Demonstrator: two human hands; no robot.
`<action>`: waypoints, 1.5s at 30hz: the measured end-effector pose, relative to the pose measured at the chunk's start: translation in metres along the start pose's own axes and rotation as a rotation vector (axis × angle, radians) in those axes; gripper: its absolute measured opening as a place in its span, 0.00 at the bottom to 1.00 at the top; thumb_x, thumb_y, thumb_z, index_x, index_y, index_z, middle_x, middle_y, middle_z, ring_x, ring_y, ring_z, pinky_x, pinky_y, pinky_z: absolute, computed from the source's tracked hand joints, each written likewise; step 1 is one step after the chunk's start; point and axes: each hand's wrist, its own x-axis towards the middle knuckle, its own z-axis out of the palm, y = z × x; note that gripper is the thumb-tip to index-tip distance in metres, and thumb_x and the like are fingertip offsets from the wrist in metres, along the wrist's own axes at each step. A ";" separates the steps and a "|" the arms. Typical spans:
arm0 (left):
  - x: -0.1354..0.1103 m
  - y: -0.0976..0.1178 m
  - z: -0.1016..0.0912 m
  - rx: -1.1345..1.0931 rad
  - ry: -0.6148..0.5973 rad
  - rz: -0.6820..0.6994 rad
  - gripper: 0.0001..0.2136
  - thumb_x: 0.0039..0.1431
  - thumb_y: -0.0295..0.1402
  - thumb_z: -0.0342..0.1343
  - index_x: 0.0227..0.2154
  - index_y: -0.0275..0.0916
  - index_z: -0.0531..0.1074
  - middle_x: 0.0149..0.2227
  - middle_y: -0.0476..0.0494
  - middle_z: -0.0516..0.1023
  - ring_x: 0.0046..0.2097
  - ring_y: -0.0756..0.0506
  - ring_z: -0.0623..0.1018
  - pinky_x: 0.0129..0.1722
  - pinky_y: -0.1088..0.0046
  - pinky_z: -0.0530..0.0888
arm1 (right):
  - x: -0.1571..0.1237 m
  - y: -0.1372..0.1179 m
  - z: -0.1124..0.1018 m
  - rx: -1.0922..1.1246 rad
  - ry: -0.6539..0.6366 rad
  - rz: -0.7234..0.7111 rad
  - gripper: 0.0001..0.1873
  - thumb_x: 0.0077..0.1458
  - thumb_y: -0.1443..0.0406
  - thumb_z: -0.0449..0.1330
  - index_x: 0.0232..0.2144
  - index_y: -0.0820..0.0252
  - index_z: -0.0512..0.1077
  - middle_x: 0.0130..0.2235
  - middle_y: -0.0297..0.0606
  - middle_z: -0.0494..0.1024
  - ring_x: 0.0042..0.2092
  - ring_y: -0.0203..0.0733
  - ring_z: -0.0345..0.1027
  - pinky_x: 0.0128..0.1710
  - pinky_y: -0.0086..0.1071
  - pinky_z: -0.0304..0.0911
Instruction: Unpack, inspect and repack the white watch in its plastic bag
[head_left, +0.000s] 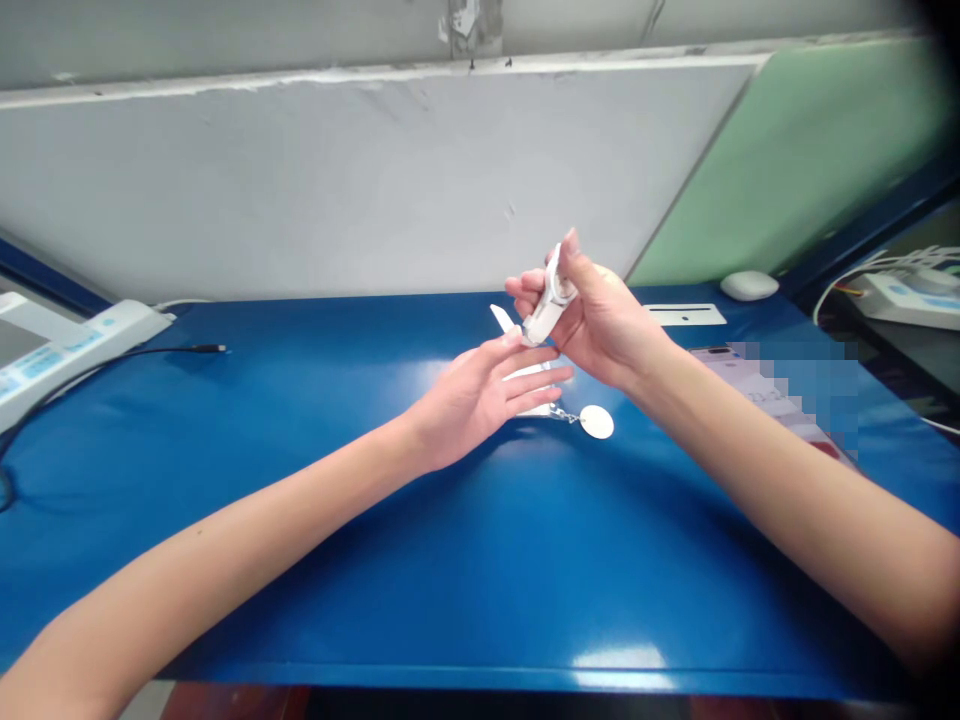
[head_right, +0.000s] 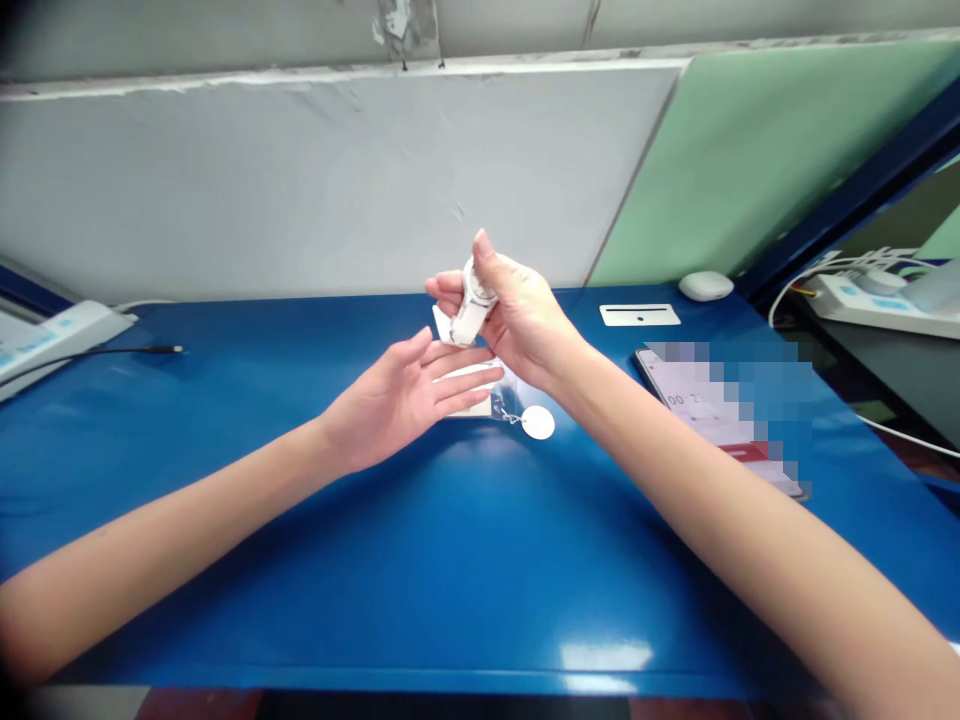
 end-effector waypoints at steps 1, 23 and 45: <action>0.001 -0.001 -0.002 0.027 -0.008 0.029 0.17 0.67 0.39 0.53 0.53 0.34 0.71 0.58 0.33 0.73 0.58 0.35 0.75 0.59 0.58 0.68 | -0.002 -0.001 0.001 -0.011 -0.018 0.013 0.26 0.46 0.41 0.65 0.31 0.54 0.71 0.31 0.36 0.80 0.41 0.45 0.77 0.37 0.36 0.73; -0.002 -0.002 0.002 0.147 -0.063 -0.061 0.17 0.59 0.37 0.64 0.45 0.28 0.76 0.46 0.28 0.80 0.49 0.36 0.81 0.52 0.59 0.74 | -0.017 -0.005 0.010 -0.066 -0.099 0.020 0.17 0.47 0.50 0.69 0.31 0.56 0.78 0.33 0.38 0.83 0.36 0.40 0.78 0.34 0.31 0.75; -0.003 -0.009 -0.003 0.193 -0.115 -0.175 0.17 0.68 0.40 0.53 0.44 0.28 0.76 0.45 0.27 0.81 0.43 0.41 0.83 0.48 0.65 0.76 | -0.018 -0.018 0.007 0.146 -0.276 0.262 0.21 0.56 0.47 0.59 0.39 0.56 0.78 0.45 0.42 0.82 0.50 0.54 0.75 0.51 0.50 0.71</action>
